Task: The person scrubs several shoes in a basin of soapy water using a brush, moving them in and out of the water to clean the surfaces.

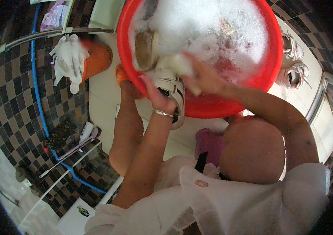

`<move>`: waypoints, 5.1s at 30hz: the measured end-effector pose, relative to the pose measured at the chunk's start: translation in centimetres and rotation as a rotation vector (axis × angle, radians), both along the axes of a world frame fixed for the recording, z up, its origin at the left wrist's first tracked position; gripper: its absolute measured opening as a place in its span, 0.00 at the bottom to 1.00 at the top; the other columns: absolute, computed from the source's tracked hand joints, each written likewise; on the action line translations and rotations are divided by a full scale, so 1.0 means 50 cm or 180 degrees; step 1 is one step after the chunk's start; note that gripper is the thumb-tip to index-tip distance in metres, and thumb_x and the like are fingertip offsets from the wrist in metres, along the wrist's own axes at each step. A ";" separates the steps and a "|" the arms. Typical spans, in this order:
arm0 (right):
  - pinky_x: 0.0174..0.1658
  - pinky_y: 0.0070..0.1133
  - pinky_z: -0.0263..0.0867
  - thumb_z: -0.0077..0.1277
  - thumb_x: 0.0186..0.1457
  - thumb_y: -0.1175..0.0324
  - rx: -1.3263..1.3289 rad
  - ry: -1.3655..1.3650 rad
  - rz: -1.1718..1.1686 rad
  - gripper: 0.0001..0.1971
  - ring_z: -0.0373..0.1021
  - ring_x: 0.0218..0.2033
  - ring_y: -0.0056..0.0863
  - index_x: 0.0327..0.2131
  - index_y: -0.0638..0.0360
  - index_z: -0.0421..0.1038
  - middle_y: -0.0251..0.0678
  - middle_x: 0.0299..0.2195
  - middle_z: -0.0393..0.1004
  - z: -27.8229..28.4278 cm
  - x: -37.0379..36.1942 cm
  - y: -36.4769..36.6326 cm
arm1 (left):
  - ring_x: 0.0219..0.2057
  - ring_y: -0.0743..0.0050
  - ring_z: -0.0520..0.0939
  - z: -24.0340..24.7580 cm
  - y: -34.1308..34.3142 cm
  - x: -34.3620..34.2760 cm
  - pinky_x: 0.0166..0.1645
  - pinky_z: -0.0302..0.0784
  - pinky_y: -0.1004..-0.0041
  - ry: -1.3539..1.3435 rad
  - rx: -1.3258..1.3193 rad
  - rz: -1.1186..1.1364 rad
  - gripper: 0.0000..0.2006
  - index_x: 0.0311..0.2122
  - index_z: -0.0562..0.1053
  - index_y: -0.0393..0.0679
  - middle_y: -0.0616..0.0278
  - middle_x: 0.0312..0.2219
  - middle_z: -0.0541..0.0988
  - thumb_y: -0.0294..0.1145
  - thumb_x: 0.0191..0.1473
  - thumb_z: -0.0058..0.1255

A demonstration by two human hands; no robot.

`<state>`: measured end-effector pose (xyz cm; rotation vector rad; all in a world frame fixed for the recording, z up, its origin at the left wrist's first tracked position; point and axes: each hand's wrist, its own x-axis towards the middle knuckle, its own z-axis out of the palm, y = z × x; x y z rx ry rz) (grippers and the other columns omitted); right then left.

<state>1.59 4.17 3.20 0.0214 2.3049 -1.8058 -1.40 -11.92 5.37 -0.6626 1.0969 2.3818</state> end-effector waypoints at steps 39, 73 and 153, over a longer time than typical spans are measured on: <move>0.44 0.34 0.62 0.48 0.46 0.65 0.1189 0.0223 -0.0779 0.33 0.64 0.42 0.45 0.55 0.55 0.43 0.55 0.43 0.61 -0.256 0.002 0.066 | 0.47 0.61 0.67 -0.006 -0.099 -0.018 0.50 0.64 0.64 0.0264 0.0219 -0.0003 0.40 0.52 0.56 0.43 0.59 0.47 0.65 0.69 0.44 0.29; 0.43 0.34 0.60 0.42 0.46 0.48 0.0178 -0.0696 -0.0529 0.37 0.64 0.41 0.49 0.48 0.72 0.46 0.58 0.38 0.65 0.021 -0.091 -0.076 | 0.43 0.61 0.70 0.038 -0.024 -0.034 0.49 0.65 0.64 0.0437 -0.0368 0.0416 0.42 0.49 0.59 0.37 0.57 0.45 0.67 0.69 0.42 0.35; 0.44 0.33 0.62 0.49 0.40 0.53 0.1470 -0.0384 -0.0054 0.38 0.66 0.41 0.46 0.53 0.60 0.48 0.55 0.38 0.67 0.000 -0.143 0.042 | 0.48 0.57 0.65 0.044 0.030 0.012 0.52 0.60 0.60 -0.0295 0.0330 -0.0161 0.27 0.50 0.58 0.42 0.56 0.47 0.65 0.54 0.53 0.32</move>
